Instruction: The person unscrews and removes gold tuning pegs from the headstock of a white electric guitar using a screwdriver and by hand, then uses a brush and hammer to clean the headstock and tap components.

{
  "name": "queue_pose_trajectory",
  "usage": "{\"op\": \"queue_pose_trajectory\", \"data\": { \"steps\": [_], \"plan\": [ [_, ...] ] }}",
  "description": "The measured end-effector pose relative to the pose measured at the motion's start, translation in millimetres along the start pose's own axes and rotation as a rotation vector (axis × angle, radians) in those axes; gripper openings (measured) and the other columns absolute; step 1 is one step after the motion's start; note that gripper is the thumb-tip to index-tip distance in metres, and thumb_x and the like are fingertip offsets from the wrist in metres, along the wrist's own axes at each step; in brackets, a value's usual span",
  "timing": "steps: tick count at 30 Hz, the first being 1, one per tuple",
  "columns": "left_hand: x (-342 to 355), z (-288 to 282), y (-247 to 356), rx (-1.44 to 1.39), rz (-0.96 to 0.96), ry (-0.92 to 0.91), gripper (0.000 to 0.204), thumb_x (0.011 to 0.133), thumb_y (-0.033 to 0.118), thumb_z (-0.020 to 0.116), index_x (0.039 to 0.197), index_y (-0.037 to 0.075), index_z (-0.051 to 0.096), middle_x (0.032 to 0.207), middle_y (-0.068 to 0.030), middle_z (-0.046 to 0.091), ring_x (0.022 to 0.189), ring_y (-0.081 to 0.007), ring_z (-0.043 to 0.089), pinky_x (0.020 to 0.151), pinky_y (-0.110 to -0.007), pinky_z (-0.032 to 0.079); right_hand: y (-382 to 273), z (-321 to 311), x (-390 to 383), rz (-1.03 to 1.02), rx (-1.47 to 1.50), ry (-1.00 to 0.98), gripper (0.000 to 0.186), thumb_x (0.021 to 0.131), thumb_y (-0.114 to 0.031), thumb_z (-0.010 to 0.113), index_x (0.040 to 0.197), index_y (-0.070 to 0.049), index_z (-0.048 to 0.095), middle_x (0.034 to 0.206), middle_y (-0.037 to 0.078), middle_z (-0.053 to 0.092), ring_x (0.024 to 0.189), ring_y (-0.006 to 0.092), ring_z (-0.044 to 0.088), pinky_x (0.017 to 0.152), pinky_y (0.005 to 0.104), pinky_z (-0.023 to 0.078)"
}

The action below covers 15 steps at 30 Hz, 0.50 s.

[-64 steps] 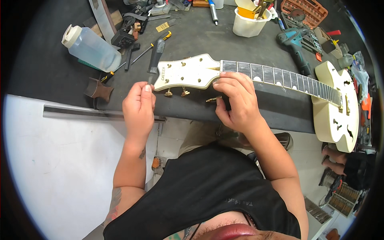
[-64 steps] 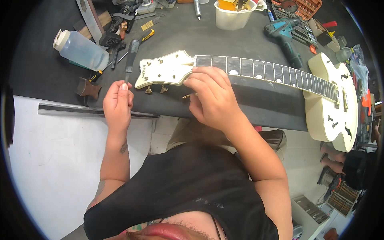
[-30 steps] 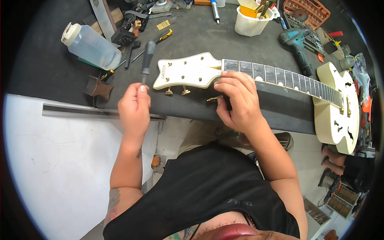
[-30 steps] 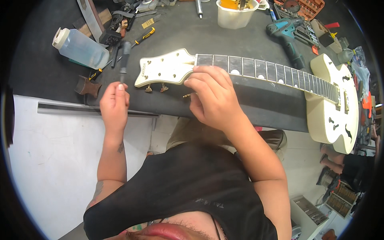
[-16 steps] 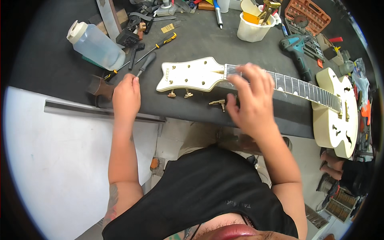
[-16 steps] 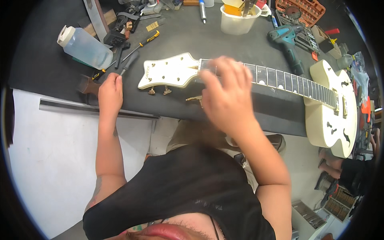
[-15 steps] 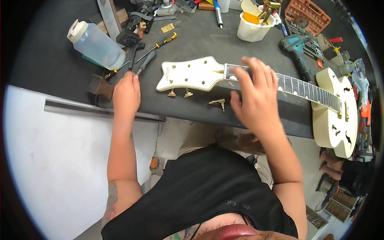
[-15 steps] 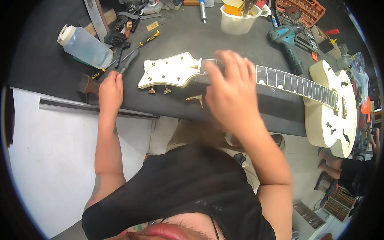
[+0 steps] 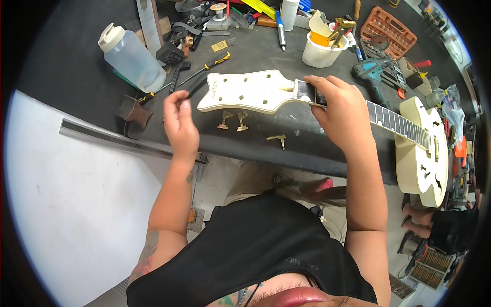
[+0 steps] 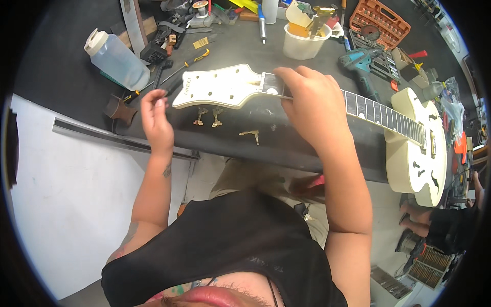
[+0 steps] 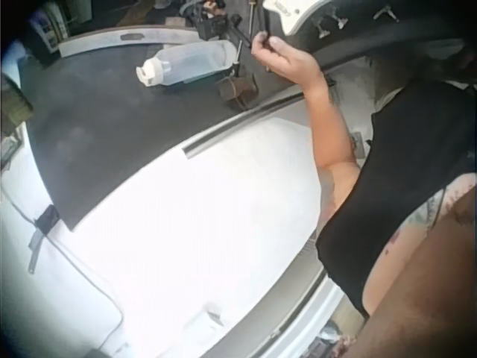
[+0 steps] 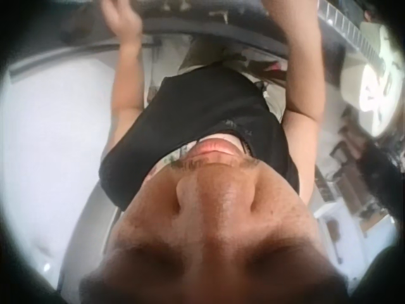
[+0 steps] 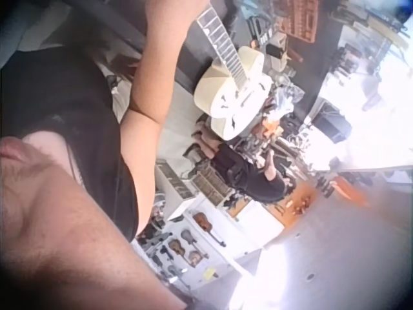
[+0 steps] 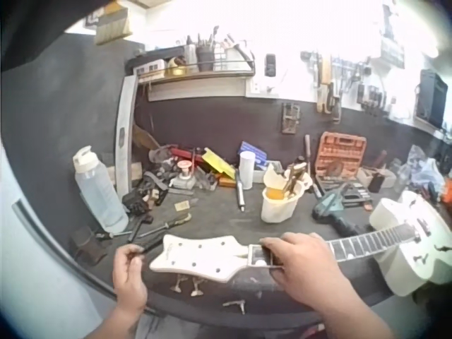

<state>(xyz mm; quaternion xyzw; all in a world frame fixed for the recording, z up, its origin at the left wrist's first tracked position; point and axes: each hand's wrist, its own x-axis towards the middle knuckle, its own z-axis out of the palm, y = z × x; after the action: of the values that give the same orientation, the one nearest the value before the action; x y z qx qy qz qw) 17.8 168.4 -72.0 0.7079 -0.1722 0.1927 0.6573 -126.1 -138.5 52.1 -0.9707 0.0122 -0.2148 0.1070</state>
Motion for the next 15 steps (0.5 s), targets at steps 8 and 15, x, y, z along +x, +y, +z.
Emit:
{"op": "queue_pose_trajectory", "data": {
  "steps": [8,15],
  "plan": [
    [-28,32,25,0.711,0.281,-0.54,0.104,0.088,0.06,0.08,0.155,-0.01,0.042,0.156,-0.0358,0.048,0.146,-0.0508,0.044,0.123,-0.059,0.033,2,-8,13,0.037,0.04,0.072,0.049,0.081,-0.005,0.084,0.128,-0.01,0.075,0.107,0.015,0.075,0.097,0.0363,0.072,0.085,0.0448,0.057],
    [-5,88,40,0.518,0.23,-0.752,0.102,0.081,0.064,0.084,0.154,0.001,0.052,0.156,-0.026,0.053,0.147,-0.0442,0.047,0.123,-0.051,0.037,5,-7,17,0.062,0.018,0.044,0.048,0.08,-0.007,0.084,0.127,-0.01,0.076,0.114,0.015,0.077,0.105,0.0357,0.073,0.091,0.0437,0.058]
  ]
}}
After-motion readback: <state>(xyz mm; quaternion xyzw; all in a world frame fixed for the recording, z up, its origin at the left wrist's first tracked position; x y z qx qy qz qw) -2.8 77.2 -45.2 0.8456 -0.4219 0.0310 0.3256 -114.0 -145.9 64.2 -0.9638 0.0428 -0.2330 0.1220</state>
